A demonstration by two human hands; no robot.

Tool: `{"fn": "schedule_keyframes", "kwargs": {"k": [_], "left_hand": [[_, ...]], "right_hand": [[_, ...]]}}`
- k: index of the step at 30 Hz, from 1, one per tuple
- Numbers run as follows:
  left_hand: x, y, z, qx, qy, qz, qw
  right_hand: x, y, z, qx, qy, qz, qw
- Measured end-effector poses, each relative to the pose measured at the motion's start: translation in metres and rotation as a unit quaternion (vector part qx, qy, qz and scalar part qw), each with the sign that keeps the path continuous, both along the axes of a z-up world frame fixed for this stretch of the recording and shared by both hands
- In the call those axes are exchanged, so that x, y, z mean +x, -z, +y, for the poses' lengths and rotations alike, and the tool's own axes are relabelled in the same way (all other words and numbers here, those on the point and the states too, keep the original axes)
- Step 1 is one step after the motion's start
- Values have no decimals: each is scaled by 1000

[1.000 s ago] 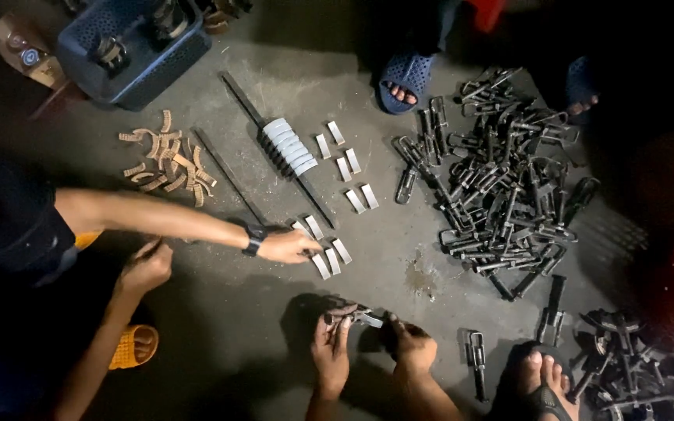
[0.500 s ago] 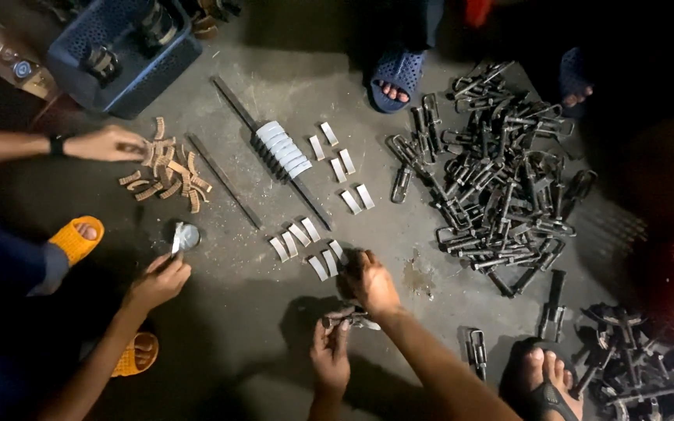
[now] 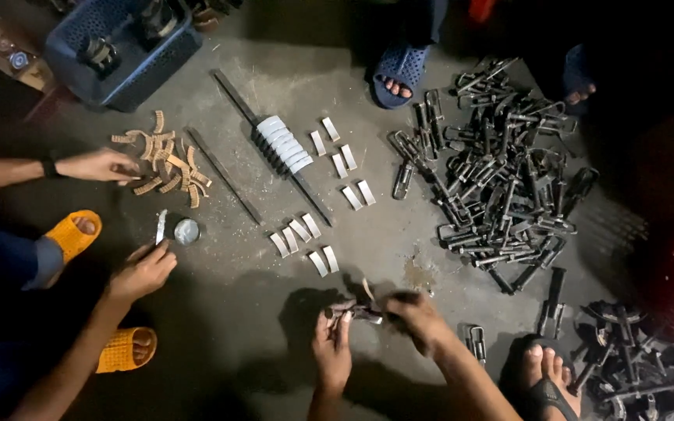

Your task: The person assembles motorcycle engine connecting rods and sorts mechanical components.

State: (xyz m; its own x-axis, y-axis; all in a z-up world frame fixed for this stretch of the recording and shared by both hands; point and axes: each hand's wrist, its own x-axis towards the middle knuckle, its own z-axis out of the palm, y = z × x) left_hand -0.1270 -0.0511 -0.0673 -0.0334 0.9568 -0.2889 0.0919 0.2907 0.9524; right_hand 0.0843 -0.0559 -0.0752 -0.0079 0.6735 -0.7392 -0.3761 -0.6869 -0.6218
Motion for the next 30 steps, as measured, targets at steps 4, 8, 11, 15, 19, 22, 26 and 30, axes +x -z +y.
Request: {"fn": "schedule_keyframes", "kwargs": {"k": [4, 8, 11, 15, 19, 22, 26, 30], "left_hand": [[8, -22, 10, -40, 15, -13, 999], [6, -21, 11, -50, 23, 5, 998], [4, -9, 7, -80, 18, 38, 996], [5, -10, 8, -61, 38, 43, 996], [7, -3, 6, -14, 42, -21, 999], [10, -12, 9, -25, 30, -38, 999], [11, -33, 15, -138, 29, 46, 989], [15, -41, 16, -48, 60, 17, 997]], "right_hand": [[13, -15, -40, -201, 66, 260, 942], [-2, -23, -38, -257, 78, 289, 919], [-6, -12, -38, -228, 79, 331, 912], [-8, -8, -32, -254, 110, 415, 867], [-11, -19, -26, -253, 126, 383, 880], [-19, -32, -21, -246, 143, 333, 899], [-25, -16, -26, -226, 111, 323, 912], [-17, -25, -21, -211, 179, 171, 945]]}}
